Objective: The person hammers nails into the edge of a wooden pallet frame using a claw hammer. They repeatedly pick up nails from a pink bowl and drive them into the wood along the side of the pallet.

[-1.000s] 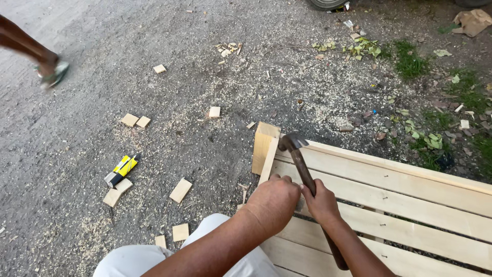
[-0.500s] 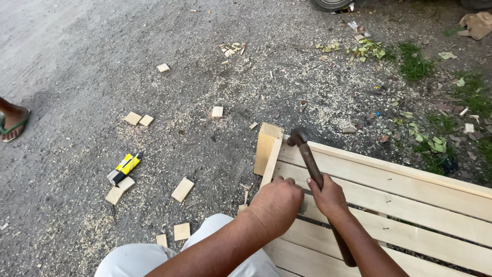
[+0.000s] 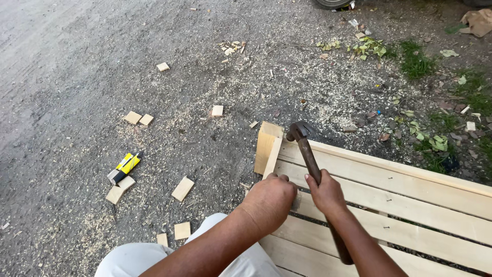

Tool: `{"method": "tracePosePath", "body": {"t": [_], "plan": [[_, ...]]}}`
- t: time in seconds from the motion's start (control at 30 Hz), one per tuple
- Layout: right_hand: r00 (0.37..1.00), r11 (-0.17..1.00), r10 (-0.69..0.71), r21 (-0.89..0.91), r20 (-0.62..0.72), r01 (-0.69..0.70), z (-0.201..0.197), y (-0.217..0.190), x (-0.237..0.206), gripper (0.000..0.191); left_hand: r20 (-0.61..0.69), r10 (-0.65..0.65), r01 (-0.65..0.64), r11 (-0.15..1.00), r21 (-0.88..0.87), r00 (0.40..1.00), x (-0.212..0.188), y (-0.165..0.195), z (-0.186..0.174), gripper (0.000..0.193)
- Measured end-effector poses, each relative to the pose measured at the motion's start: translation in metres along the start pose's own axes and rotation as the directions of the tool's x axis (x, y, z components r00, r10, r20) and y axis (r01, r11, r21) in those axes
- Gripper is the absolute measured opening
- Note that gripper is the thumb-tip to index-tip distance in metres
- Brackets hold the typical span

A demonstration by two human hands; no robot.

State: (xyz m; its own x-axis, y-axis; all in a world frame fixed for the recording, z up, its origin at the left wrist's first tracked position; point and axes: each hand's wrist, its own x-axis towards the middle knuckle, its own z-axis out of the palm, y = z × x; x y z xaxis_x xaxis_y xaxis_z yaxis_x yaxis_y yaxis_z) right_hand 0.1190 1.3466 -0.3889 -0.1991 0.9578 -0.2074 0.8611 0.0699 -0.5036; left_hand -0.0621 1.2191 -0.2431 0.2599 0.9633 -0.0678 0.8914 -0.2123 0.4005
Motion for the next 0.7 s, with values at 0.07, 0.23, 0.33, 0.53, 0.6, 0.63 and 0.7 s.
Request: {"method": "tracePosePath", "body": {"t": [0.07, 0.23, 0.33, 0.53, 0.6, 0.63, 0.7], "plan": [[0.999, 0.999, -0.024, -0.025, 0.033, 0.024, 0.008, 0.002, 0.005, 0.046, -0.021, -0.016, 0.015, 1.000, -0.024, 1.000, -0.001, 0.000, 0.001, 0.020], [0.977, 0.993, 0.119, -0.035, 0.175, -0.115, 0.011, 0.013, 0.016, 0.044, 0.030, 0.012, -0.011, 1.000, -0.029, 0.999, -0.012, 0.009, 0.006, 0.017], [0.992, 0.997, 0.058, -0.064, 0.114, -0.051, 0.020, 0.025, -0.009, 0.045, 0.050, 0.003, -0.002, 1.000, -0.022, 0.999, -0.018, 0.012, 0.009, 0.019], [0.956, 0.974, 0.200, 0.063, 0.214, -0.218, 0.013, 0.031, -0.052, 0.043, 0.118, -0.006, 0.003, 1.000, 0.027, 0.993, -0.017, 0.013, 0.013, 0.021], [0.939, 0.959, 0.239, 0.091, 0.247, -0.268, 0.005, 0.026, -0.057, 0.042, 0.122, 0.000, -0.001, 1.000, 0.008, 0.993, -0.018, 0.015, 0.013, 0.021], [0.939, 0.956, 0.238, 0.112, 0.249, -0.273, 0.001, 0.023, -0.059, 0.042, 0.127, 0.011, -0.009, 1.000, -0.016, 0.992, -0.019, 0.016, 0.013, 0.019], [0.938, 0.943, 0.234, 0.173, 0.257, -0.283, -0.004, 0.017, -0.062, 0.041, 0.124, 0.023, -0.022, 1.000, -0.013, 0.992, -0.019, 0.016, 0.013, 0.017]]}}
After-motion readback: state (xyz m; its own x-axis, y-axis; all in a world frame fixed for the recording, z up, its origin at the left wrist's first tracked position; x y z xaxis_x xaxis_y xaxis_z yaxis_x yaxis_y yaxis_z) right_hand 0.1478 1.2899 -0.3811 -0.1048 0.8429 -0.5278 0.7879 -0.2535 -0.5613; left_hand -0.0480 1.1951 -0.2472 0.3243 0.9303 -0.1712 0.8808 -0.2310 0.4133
